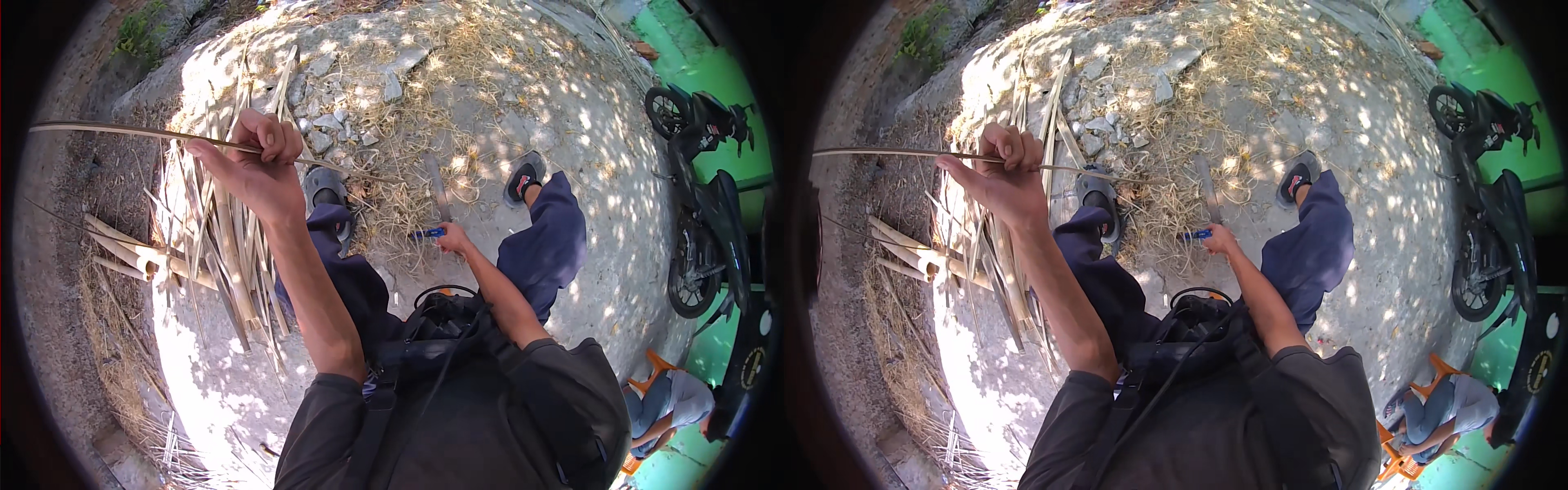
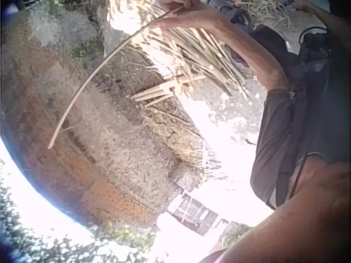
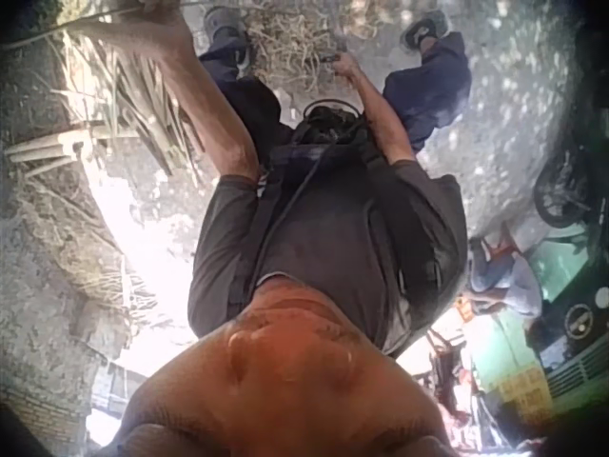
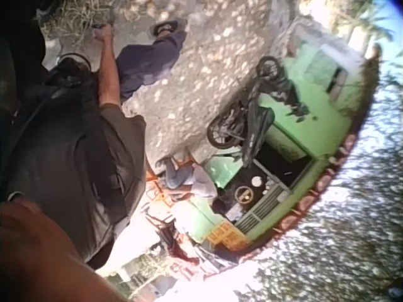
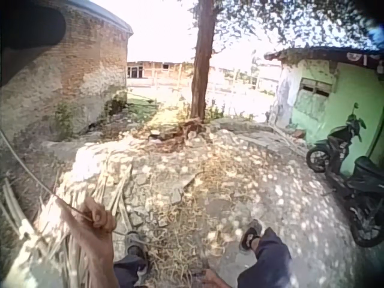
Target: The person scrapes a bamboo strip using a machete, then trims the bamboo strip with a utility knife.
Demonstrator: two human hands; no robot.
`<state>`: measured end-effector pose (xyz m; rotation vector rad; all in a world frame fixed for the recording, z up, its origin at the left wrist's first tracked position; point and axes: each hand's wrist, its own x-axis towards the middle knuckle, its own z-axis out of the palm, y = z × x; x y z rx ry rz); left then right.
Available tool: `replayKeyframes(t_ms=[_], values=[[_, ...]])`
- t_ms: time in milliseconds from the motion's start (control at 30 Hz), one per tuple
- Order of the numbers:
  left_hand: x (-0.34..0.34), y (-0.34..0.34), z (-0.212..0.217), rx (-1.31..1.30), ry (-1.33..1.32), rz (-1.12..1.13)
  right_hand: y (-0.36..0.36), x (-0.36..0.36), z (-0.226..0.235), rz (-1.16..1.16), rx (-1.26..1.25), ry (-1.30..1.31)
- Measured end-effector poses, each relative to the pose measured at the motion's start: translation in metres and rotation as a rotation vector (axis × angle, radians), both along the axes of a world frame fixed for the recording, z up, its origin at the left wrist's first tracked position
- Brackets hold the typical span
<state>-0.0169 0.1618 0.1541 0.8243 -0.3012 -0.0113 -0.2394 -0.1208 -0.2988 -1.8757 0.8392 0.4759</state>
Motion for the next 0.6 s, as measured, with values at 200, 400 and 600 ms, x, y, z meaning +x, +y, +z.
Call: replayKeyframes(t_ms=[200,400,600], values=[[0.001,-0.002,0.001,-0.011,0.004,-0.021,-0.007,0.009,0.019,0.022,-0.296,-0.073],[0.001,0.009,-0.003,0.010,-0.005,0.007,-0.020,0.063,0.128,0.333,-0.628,-0.137],[0.002,0.011,-0.003,-0.025,-0.012,0.000,-0.072,0.086,0.253,0.170,-0.281,-0.062]])
